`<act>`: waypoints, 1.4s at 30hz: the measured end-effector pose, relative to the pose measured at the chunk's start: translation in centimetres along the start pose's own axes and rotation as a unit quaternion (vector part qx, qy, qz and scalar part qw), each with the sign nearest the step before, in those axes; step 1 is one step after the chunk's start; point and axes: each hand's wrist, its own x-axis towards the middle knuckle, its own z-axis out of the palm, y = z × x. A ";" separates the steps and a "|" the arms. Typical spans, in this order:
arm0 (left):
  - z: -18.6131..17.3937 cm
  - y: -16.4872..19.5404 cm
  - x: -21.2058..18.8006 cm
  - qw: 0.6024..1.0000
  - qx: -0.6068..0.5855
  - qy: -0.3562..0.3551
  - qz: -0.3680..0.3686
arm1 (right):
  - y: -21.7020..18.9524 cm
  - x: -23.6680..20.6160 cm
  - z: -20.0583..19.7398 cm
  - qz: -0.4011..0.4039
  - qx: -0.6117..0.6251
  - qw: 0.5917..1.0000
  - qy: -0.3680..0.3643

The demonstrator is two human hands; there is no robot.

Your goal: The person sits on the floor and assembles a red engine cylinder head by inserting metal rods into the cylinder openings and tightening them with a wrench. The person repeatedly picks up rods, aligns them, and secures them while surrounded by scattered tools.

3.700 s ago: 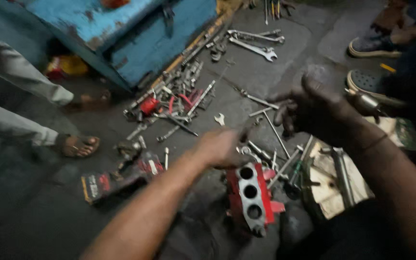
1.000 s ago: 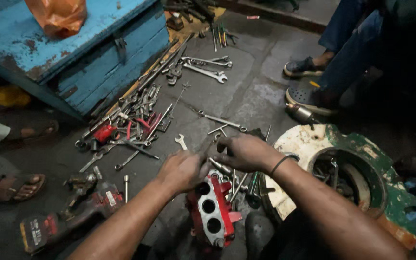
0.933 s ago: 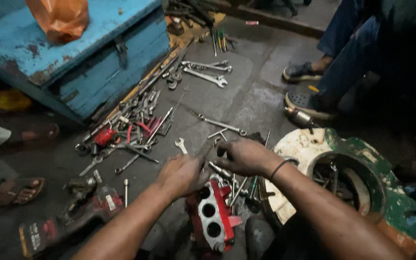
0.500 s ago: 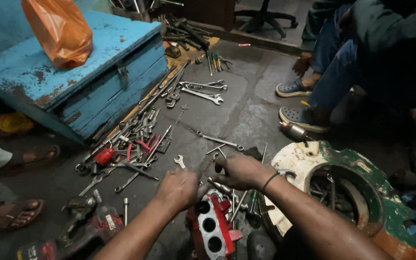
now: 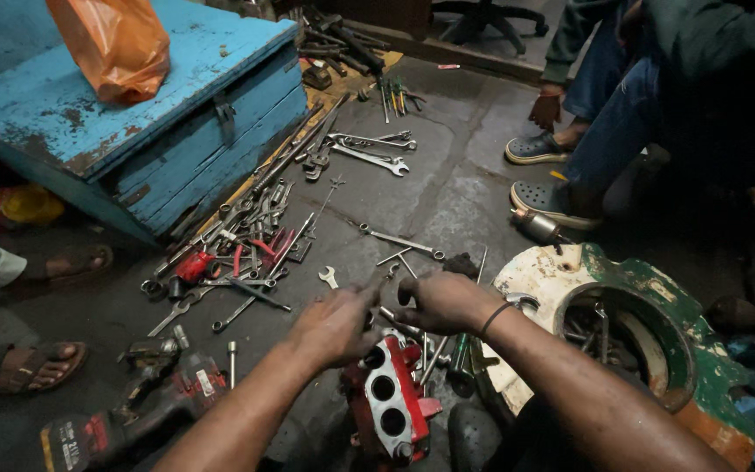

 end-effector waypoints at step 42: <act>7.4 -8.1 4.2 0.755 -0.598 -0.165 -0.210 | -0.3 -0.5 -0.1 0.019 -0.015 0.999 -0.037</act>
